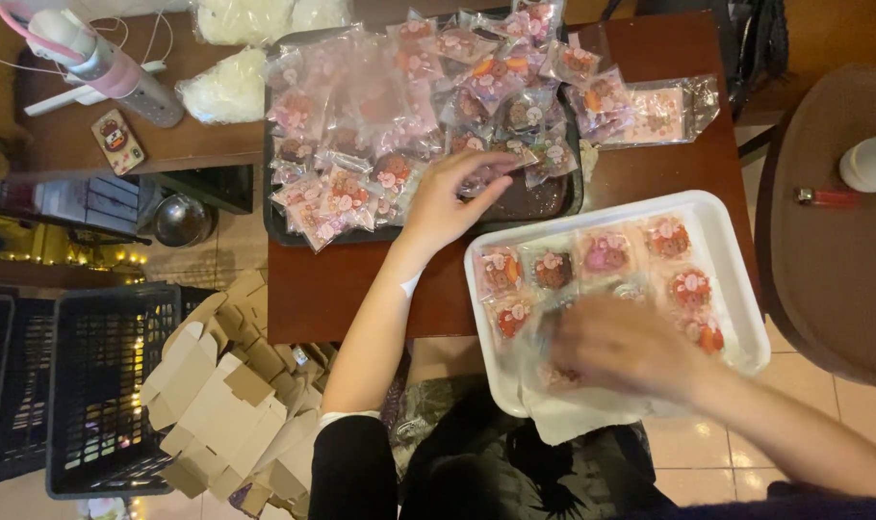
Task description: The person is packing small bagged items into a white tray, arranging them neatly.
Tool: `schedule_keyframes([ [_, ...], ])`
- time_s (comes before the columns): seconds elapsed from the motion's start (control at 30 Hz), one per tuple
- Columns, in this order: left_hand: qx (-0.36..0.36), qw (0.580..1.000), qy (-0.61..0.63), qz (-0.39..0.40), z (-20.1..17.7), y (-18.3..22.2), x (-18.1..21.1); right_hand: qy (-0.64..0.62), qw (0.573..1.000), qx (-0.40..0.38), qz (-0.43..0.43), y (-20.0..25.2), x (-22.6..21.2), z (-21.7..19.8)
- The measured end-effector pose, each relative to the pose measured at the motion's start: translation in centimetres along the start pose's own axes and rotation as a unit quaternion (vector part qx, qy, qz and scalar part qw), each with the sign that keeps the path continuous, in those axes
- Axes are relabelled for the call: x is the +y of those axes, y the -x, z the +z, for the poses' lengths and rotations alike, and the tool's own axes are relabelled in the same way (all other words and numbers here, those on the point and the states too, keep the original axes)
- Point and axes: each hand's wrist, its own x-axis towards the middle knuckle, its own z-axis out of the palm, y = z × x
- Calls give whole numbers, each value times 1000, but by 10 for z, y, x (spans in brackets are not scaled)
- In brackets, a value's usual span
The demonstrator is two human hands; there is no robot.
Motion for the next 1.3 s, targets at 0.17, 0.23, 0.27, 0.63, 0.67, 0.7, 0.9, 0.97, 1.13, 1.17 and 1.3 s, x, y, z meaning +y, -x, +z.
schedule_keyframes([
  [0.17, 61, 978, -186, 73, 4, 3, -13, 30, 997, -69, -2, 7, -26, 3],
  [0.23, 59, 977, -189, 75, 3, 2, -12, 8, 998, -62, -8, 14, -29, 11],
  [0.27, 59, 979, -184, 64, 1, 2, -9, 7, 997, -81, 7, 18, -31, 16],
  [0.63, 47, 977, -206, 31, 9, 8, -20, -18, 986, -154, 59, -4, -32, 7],
  [0.67, 37, 975, -219, 21, 8, 8, -18, -54, 986, -144, 62, -2, -27, 9],
  [0.7, 28, 972, -232, 11, 8, 8, -16, -89, 985, -134, 65, 0, -22, 10],
  [0.9, 9, 968, -250, 13, 8, 7, -18, 26, 991, -66, 117, -47, 54, -9],
  [0.97, 13, 969, -245, 11, 10, 8, -18, 99, 984, -22, 150, -70, 75, -13],
  [1.13, 35, 973, -226, 6, 7, 5, -7, 212, 964, 51, 151, -108, 121, -9],
  [1.17, 39, 974, -224, 5, 6, 6, -9, 237, 960, 33, 146, -113, 125, -7],
  [1.3, 43, 973, -229, 0, 9, 8, -16, 271, 954, 13, 125, -114, 140, -2],
])
